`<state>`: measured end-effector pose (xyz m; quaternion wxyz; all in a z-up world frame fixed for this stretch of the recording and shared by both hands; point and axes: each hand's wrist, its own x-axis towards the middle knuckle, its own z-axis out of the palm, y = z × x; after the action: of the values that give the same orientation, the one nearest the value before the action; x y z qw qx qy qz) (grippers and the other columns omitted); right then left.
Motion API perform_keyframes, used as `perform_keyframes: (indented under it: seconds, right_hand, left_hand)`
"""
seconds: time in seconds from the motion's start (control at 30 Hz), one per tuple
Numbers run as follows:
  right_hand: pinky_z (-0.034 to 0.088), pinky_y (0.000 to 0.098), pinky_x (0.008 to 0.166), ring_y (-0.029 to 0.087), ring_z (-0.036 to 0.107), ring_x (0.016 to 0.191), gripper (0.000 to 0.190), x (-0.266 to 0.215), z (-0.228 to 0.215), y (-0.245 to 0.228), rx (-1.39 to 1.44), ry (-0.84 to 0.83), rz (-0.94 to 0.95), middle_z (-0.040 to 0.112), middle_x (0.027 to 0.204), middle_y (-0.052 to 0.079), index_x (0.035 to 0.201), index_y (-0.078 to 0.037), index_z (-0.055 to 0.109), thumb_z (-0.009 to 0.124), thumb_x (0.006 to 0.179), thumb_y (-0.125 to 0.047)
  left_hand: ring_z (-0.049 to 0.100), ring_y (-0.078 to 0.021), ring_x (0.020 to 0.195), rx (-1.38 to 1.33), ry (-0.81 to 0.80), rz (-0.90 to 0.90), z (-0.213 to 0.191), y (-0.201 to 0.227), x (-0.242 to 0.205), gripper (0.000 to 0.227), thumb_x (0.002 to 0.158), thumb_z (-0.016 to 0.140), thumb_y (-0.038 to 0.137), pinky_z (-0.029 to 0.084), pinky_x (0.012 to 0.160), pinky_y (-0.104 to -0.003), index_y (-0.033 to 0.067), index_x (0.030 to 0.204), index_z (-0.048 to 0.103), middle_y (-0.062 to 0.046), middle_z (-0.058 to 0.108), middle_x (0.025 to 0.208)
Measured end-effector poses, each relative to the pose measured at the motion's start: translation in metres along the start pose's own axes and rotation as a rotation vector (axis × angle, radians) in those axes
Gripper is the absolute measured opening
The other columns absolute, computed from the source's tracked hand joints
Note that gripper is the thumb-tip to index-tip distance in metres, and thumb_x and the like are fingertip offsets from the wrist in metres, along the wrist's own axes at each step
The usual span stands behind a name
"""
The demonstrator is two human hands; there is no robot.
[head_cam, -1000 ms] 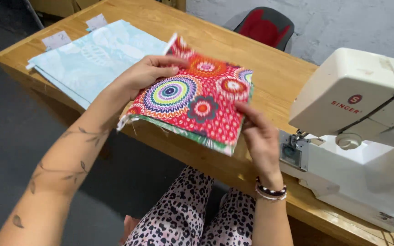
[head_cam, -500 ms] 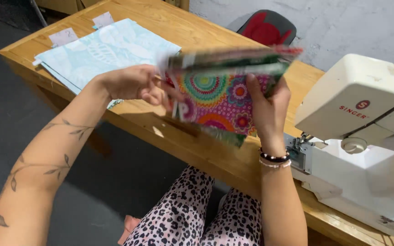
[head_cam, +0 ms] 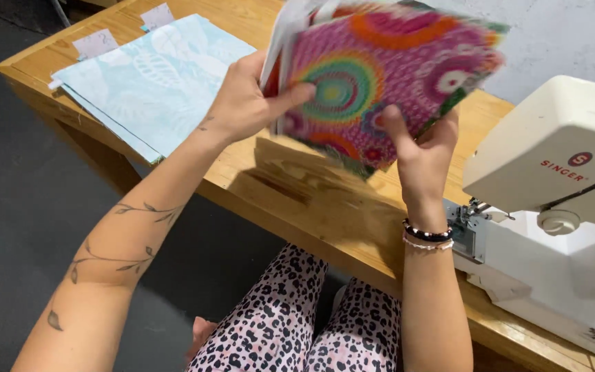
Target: Trimming fabric and organizing small sewn pouches at a sewing workstation
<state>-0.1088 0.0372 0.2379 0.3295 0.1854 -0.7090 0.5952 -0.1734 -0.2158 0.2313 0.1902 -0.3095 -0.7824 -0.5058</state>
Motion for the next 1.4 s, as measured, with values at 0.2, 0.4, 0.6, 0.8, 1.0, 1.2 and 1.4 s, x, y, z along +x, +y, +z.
perform_keyframes:
  seconds: [0.2,0.4,0.6,0.8,1.0,1.2,1.4]
  right_hand:
    - [0.051,0.0368,0.110,0.022,0.059,0.123,0.067,-0.009,0.000,-0.010,-0.187,-0.067,0.139,0.056,0.133,0.012,0.136,-0.010,0.035,0.081,0.088,-0.015]
    - [0.058,0.0378,0.105,0.021,0.063,0.120,0.062,-0.011,0.003,-0.007,-0.033,0.025,0.256,0.058,0.133,0.012,0.136,-0.009,0.035,0.077,0.090,-0.011]
    - [0.066,0.0415,0.104,0.033,0.069,0.119,0.071,0.002,0.000,-0.005,0.050,0.053,-0.085,0.062,0.131,0.021,0.153,-0.016,0.030,0.074,0.106,0.013]
    - [0.053,0.0436,0.105,0.029,0.063,0.120,0.066,-0.008,0.001,0.011,-0.386,0.079,0.306,0.061,0.129,0.015,0.129,-0.006,0.043,0.085,0.081,-0.023]
    - [0.056,0.0336,0.099,0.022,0.063,0.112,0.037,-0.015,0.006,0.015,-0.118,0.117,-0.099,0.064,0.120,0.011,0.125,-0.003,0.053,0.078,0.097,-0.007]
    - [0.057,0.0412,0.102,0.024,0.060,0.120,0.039,-0.003,0.000,-0.009,-0.241,-0.026,0.029,0.054,0.131,0.014,0.134,-0.010,0.032,0.061,0.108,-0.011]
    - [0.066,0.0357,0.061,0.027,0.072,0.088,0.102,-0.022,-0.001,-0.008,-0.801,-0.401,0.667,0.066,0.120,0.016,0.158,-0.002,0.002,0.076,0.087,-0.008]
  left_hand:
    - [0.069,-0.0173,0.085,-0.285,0.126,-0.127,0.025,-0.008,-0.005,0.045,0.083,0.074,0.050,0.063,0.075,-0.033,0.0133,0.105,0.061,-0.001,0.068,0.092]
    - [0.060,-0.0104,0.069,-0.425,-0.062,-0.131,0.036,-0.023,0.009,0.025,0.088,0.078,0.035,0.056,0.064,-0.025,0.0145,0.083,0.065,0.003,0.064,0.078]
    - [0.064,-0.0118,0.070,-0.549,0.177,0.089,0.029,-0.009,0.029,0.024,0.098,0.066,0.034,0.064,0.065,-0.030,0.0150,0.083,0.066,0.003,0.062,0.074]
    - [0.044,-0.0078,0.061,-0.434,0.052,0.039,0.026,-0.021,0.019,0.014,0.100,0.068,0.024,0.044,0.052,-0.023,0.0116,0.095,0.065,0.003,0.052,0.073]
    - [0.073,-0.0251,0.110,-0.322,-0.262,-0.255,0.021,-0.037,0.000,0.050,0.088,0.074,0.027,0.066,0.092,-0.043,0.0096,0.128,0.050,-0.012,0.069,0.124]
    - [0.075,-0.0197,0.102,-0.661,-0.272,-0.423,0.004,-0.013,0.009,0.049,0.087,0.071,0.028,0.068,0.084,-0.037,0.0122,0.126,0.046,-0.007,0.071,0.121]
    - [0.071,-0.0191,0.059,0.102,-0.508,-0.677,0.016,-0.028,0.006,0.094,0.093,0.071,0.010,0.065,0.047,-0.032,0.0228,0.160,0.007,-0.025,0.047,0.146]
